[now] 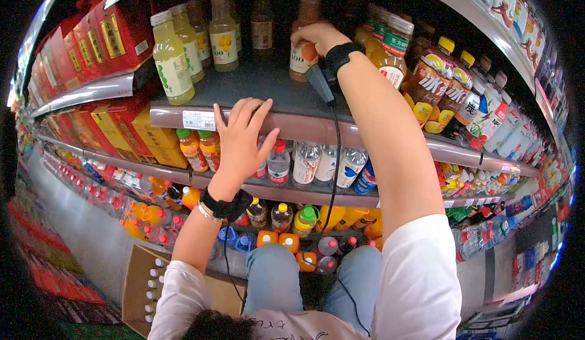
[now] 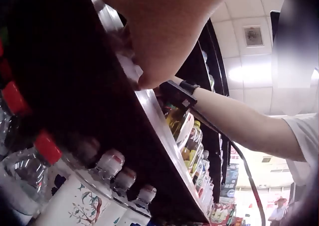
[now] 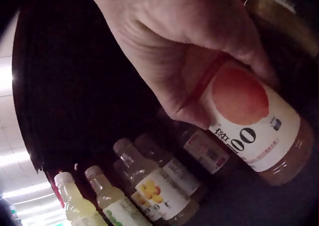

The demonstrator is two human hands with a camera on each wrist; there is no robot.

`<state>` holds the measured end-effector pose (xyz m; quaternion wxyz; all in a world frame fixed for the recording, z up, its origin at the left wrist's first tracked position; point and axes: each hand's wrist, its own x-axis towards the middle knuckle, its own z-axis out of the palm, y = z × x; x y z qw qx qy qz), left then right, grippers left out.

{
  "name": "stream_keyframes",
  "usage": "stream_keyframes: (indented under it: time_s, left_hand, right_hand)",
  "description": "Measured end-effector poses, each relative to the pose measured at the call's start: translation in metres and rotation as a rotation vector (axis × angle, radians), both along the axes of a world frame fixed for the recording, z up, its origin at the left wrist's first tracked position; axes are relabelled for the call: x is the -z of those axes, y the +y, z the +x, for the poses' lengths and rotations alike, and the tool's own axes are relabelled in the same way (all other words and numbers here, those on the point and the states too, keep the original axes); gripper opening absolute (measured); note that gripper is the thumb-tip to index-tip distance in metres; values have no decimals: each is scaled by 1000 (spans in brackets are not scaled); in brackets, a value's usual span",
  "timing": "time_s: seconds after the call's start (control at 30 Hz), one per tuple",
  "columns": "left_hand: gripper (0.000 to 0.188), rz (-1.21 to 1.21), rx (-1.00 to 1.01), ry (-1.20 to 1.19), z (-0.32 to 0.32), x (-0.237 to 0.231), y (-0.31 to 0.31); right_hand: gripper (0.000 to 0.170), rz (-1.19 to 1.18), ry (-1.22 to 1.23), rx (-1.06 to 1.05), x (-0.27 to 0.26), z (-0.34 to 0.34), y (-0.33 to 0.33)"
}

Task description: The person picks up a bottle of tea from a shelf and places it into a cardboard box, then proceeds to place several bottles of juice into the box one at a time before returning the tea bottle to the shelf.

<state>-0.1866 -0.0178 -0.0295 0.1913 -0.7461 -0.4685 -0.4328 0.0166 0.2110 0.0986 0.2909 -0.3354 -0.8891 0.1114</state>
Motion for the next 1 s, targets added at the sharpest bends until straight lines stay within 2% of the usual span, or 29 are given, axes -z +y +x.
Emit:
stream_keyframes:
  time_s: [0.03, 0.13, 0.17, 0.33, 0.43, 0.5, 0.53, 0.6, 0.67, 0.73, 0.8, 0.87, 0.9, 0.97, 1.0]
  left_hand:
    - [54, 2, 2, -1, 0, 0, 1]
    - [54, 5, 4, -6, -1, 1, 2]
    - [54, 4, 5, -8, -1, 1, 2]
    - [54, 12, 16, -17, -1, 2, 2]
    - [53, 20, 21, -26, 0, 2, 2]
    - [53, 22, 23, -32, 0, 2, 2]
    - [53, 25, 25, -35, 0, 2, 2]
    - [53, 23, 26, -36, 1, 3, 2]
    - [53, 23, 21, -34, 1, 3, 3]
    - [53, 23, 28, -42, 2, 3, 4]
    - [54, 13, 30, -36, 1, 3, 4]
    - [56, -8, 29, -23, 0, 3, 3]
    - [58, -16, 24, -3, -1, 1, 2]
    - [61, -38, 14, 36, -3, 0, -2]
    - [63, -38, 22, 55, -5, 0, -2]
  right_hand:
    - [43, 353, -266, -106, -11, 12, -12]
    - [46, 334, -368, -34, -22, 19, -16]
    - [51, 32, -269, 29, -20, 20, -3]
    - [65, 87, -314, 78, -18, 22, 14]
    - [52, 126, -349, 97, -14, 20, 13]
    - [52, -36, -240, 150, -10, 18, 24]
    - [59, -208, -121, 196, -10, 14, 43]
    - [65, -192, -166, 225, -3, 22, 57]
    - [61, 195, -492, 183, -14, 16, 20]
    - [50, -159, 51, 386, 5, 5, 48]
    - [48, -413, 495, 443, 23, -1, 73]
    - [53, -563, 825, 367, 31, -5, 80]
    - [55, -528, 830, 433, 22, -17, 48]
    - [58, -461, 836, 567, -4, -50, -59]
    - [58, -331, 847, 540, 6, -48, -66]
